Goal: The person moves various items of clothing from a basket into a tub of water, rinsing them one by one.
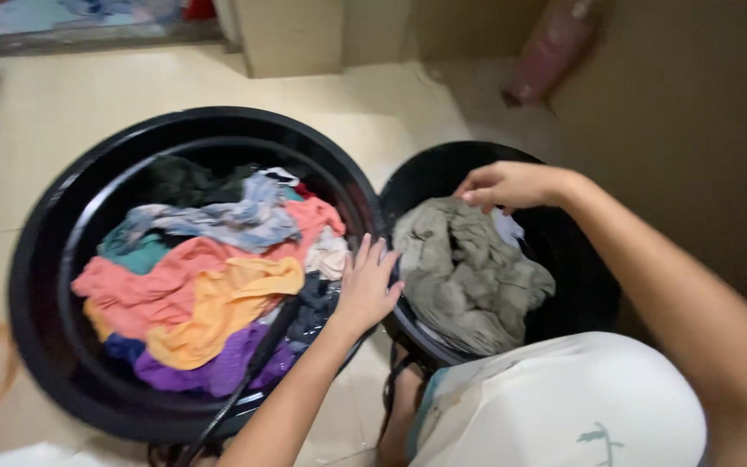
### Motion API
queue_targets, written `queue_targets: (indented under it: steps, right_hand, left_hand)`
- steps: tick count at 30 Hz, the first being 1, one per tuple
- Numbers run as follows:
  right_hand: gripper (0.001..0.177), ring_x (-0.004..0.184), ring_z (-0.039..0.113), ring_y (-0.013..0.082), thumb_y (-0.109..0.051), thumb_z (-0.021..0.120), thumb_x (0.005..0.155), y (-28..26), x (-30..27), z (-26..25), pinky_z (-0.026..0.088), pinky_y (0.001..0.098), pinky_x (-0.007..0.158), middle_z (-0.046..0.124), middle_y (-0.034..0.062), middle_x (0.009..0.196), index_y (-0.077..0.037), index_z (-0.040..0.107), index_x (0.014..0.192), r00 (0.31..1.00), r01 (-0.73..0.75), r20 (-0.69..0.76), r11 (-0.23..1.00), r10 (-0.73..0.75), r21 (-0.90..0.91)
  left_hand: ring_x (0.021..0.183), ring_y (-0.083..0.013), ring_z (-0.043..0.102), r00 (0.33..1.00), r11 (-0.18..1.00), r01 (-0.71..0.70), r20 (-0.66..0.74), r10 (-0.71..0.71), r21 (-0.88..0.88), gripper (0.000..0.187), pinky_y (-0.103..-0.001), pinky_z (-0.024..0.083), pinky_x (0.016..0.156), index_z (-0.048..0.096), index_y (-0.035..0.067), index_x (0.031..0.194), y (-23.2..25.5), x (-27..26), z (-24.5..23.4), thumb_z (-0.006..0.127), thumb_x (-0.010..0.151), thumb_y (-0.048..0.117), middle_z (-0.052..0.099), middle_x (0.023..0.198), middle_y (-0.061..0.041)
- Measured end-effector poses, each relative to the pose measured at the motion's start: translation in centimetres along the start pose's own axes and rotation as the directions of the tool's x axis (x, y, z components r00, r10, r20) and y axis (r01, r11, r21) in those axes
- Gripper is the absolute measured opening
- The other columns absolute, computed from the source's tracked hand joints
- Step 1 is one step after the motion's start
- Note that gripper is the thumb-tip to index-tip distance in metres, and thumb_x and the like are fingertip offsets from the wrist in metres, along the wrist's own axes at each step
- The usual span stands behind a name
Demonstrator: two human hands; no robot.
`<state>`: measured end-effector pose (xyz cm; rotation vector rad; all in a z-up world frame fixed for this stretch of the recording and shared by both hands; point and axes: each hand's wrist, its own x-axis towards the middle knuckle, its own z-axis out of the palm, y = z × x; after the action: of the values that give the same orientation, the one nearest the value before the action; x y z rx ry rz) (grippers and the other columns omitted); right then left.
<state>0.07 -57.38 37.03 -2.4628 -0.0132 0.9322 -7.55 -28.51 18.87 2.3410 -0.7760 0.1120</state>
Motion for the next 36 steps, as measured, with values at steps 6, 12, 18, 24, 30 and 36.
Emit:
queue_targets:
  steps: [6, 12, 18, 24, 30, 36]
  right_hand:
    - [0.056, 0.105, 0.068, 0.0246, -0.044, 0.064, 0.09, 19.0, 6.1, 7.1, 0.06, 0.0451, 0.082, 0.069, 0.0113, 0.123, -0.011, 0.063, 0.134, 0.958, -0.201, -0.11, 0.891, 0.266, 0.406]
    - [0.053, 0.115, 0.065, 0.0297, -0.033, 0.066, 0.094, 32.8, 15.5, 15.4, 0.05, 0.0401, 0.099, 0.068, 0.0212, 0.126, 0.003, 0.063, 0.133, 0.738, -0.06, -0.606, 0.923, 0.297, 0.38]
    - [0.057, 0.111, 0.068, 0.0342, -0.029, 0.071, 0.088, 37.1, 19.7, 17.2, 0.054, 0.0471, 0.091, 0.07, 0.0224, 0.127, 0.006, 0.064, 0.132, 0.606, -0.167, -0.455, 0.663, 0.653, 0.729]
    - [0.067, 0.101, 0.071, 0.0319, -0.03, 0.083, 0.079, 34.6, 19.0, 15.9, 0.058, 0.049, 0.083, 0.069, 0.0207, 0.119, 0.006, 0.055, 0.129, 0.575, -0.177, -0.228, 0.392, 0.785, 0.903]
    - [0.053, 0.101, 0.072, 0.0315, -0.034, 0.081, 0.083, 35.1, 18.6, 15.9, 0.054, 0.0412, 0.089, 0.075, 0.021, 0.111, 0.005, 0.073, 0.118, 0.537, -0.235, -0.547, 0.737, 0.642, 0.634]
    - [0.041, 0.107, 0.068, 0.0209, -0.02, 0.073, 0.092, 27.7, 12.9, 11.8, 0.052, 0.0343, 0.094, 0.072, 0.0098, 0.118, 0.0, 0.066, 0.127, 0.284, 0.445, -0.933, 0.833, 0.219, 0.331]
  left_hand:
    - [0.154, -0.0398, 0.012, 0.981, 0.986, -0.063, 0.19, 0.033, 0.152, 0.044, -0.073, 0.017, 0.114, 0.068, 0.007, 0.116, 1.7, 1.2, 3.5, 0.077, 0.077, 0.023, 0.044, 0.151, -0.021]
    - [0.153, -0.042, 0.007, 0.943, 0.969, -0.075, 0.331, -0.007, 0.235, 0.046, -0.071, 0.016, 0.115, 0.069, 0.001, 0.111, 2.9, 2.1, 2.9, 0.079, 0.075, 0.027, 0.041, 0.152, -0.023]
    - [0.152, -0.0435, 0.006, 0.93, 0.967, -0.077, 0.367, -0.019, 0.244, 0.052, -0.072, 0.017, 0.113, 0.068, 0.001, 0.115, 3.5, 3.5, 2.5, 0.079, 0.073, 0.03, 0.04, 0.153, -0.022]
    - [0.152, -0.0446, 0.005, 0.905, 0.96, -0.092, 0.425, -0.031, 0.265, 0.053, -0.074, 0.016, 0.112, 0.066, 0.001, 0.117, 3.3, 4.2, 2.7, 0.077, 0.075, 0.03, 0.039, 0.154, -0.023]
    - [0.152, -0.0462, 0.005, 0.903, 0.961, -0.106, 0.43, -0.014, 0.254, 0.053, -0.077, 0.018, 0.11, 0.065, -0.001, 0.115, 3.2, 4.2, 2.5, 0.076, 0.075, 0.031, 0.04, 0.151, -0.025]
    - [0.153, -0.0441, 0.008, 0.924, 0.966, -0.107, 0.382, 0.009, 0.236, 0.053, -0.076, 0.021, 0.11, 0.066, 0.002, 0.115, 2.8, 3.5, 2.3, 0.078, 0.072, 0.031, 0.042, 0.151, -0.024]
